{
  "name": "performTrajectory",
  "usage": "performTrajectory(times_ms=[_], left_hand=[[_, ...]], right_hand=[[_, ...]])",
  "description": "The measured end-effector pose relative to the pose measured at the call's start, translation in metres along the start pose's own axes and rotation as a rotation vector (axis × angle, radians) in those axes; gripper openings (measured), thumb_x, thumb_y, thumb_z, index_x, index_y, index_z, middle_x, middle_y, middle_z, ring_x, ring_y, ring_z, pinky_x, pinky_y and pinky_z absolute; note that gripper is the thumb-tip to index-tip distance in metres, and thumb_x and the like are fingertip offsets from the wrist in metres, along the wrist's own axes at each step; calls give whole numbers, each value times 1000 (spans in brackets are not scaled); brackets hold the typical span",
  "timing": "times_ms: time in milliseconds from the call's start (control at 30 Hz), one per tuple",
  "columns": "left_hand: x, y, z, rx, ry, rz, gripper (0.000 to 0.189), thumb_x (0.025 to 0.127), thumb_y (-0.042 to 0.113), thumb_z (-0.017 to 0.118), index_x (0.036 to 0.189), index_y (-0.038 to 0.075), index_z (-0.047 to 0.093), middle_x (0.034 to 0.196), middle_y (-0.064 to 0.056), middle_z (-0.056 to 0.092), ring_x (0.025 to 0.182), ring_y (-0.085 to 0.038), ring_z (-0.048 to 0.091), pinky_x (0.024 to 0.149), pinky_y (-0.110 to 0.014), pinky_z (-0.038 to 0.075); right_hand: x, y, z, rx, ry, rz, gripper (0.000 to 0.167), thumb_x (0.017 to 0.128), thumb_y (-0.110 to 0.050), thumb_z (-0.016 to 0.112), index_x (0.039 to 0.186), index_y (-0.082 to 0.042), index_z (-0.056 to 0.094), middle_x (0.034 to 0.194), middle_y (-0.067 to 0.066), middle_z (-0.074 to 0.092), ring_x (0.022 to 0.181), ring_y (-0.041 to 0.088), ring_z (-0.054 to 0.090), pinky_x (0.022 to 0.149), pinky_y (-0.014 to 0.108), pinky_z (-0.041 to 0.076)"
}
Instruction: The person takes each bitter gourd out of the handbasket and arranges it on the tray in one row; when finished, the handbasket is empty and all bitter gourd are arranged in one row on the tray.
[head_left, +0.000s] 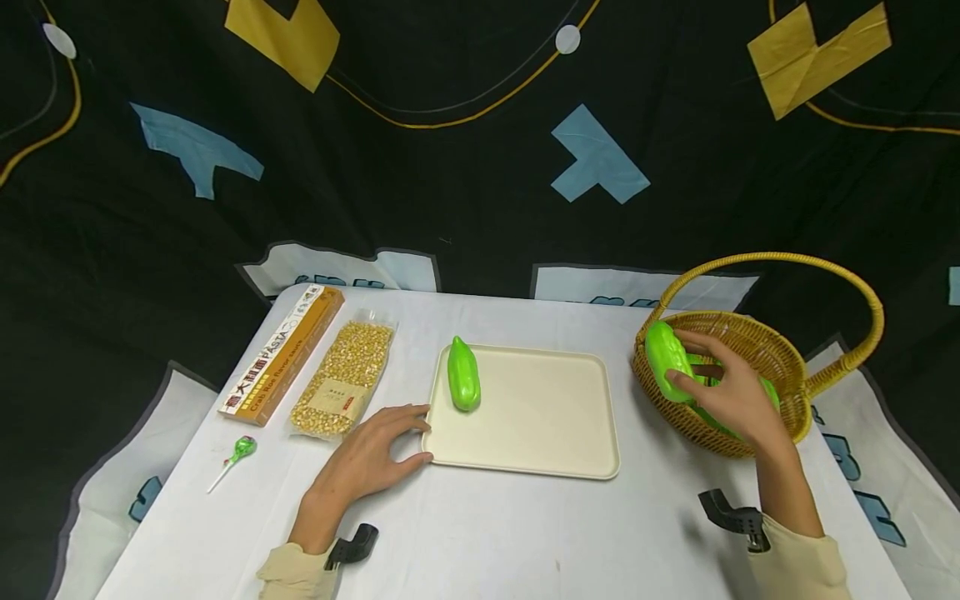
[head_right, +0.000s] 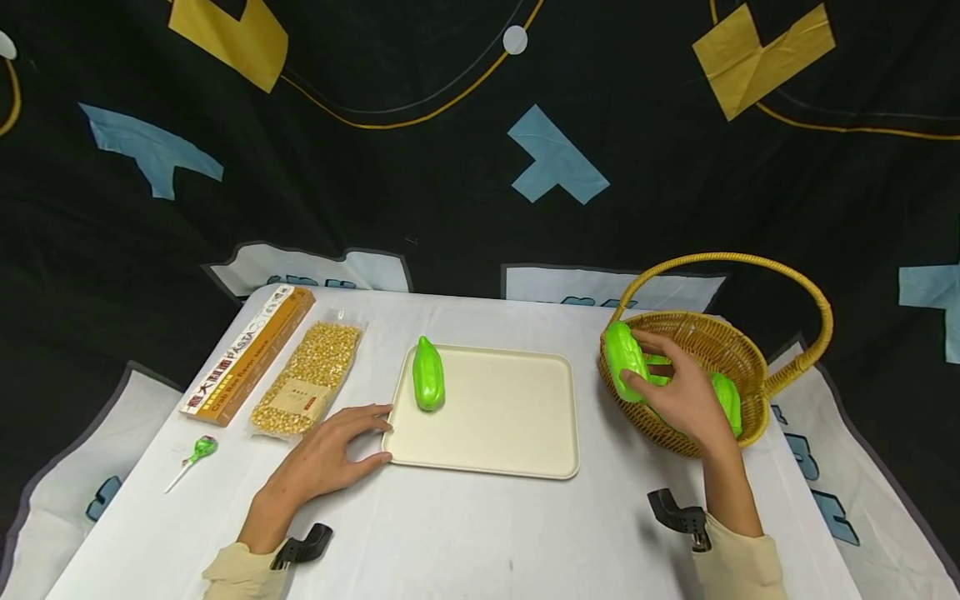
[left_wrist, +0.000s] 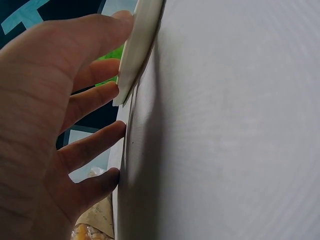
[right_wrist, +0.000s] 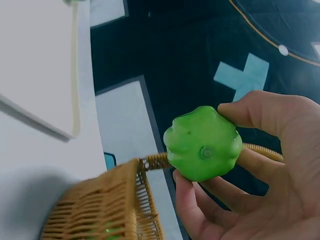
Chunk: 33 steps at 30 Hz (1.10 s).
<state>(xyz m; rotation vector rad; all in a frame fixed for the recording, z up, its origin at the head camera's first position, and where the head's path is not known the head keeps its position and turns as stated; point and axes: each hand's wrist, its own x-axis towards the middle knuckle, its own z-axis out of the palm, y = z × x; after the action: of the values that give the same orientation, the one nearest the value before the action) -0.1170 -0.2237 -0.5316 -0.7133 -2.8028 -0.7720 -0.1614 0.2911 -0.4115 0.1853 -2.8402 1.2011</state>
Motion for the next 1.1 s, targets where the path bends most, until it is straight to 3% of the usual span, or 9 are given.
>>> performTrajectory(times_ms=[33,167,300,500,800,1000,1100], left_hand=[[0,0,0,0,0,0,40,87,40,91,120,21,77,149,3,67,139,-23,61,120,-43,48],[0,0,0,-3,-1,1,40,87,40,91,120,21,77,149,3,67,139,-23,62,120,-43,48],[0,1,-1,-9,-3,-4,40,87,39,91,120,21,78,149,3,66,139,-24,61,120,-43,48],[0,2,-2,-15,-7,-7,40,87,39,91,120,20,78,149,2,67,139,-24,62,120,-44,48],[1,1,-1,-18,-16,-11,40,88,40,91,121,21,78,150,2,66,140,-24,61,121,-45,47],[1,1,-1,-8,-10,-5,40,87,40,91,120,21,78,149,2,66,139,-23,61,120,-43,48],[1,1,-1,0,-8,1,40,87,40,91,120,20,78,149,2,66,139,-23,62,119,-43,49]], right_hand=[[-1,-1,2,4,3,-7,67,101,-27,77,160,-8,49,152,29,54,126,51,61,92,31,57],[-3,-5,9,30,16,-34,66,101,-24,78,159,-9,50,152,28,55,127,51,61,88,16,52],[-5,-8,17,53,12,-35,69,100,-25,79,160,-9,49,151,29,55,125,52,64,85,9,49],[-7,-14,32,79,22,-51,68,100,-23,79,159,-9,49,150,27,56,121,50,67,86,9,50],[0,-20,60,107,24,-76,65,98,-16,80,156,-9,52,147,25,60,116,47,71,79,18,57],[7,-23,89,176,-13,-103,66,96,-11,82,155,-8,53,149,26,59,118,51,70,87,47,65],[12,-25,102,183,-19,-100,66,95,-11,83,154,-8,55,150,25,59,119,53,69,89,55,65]])
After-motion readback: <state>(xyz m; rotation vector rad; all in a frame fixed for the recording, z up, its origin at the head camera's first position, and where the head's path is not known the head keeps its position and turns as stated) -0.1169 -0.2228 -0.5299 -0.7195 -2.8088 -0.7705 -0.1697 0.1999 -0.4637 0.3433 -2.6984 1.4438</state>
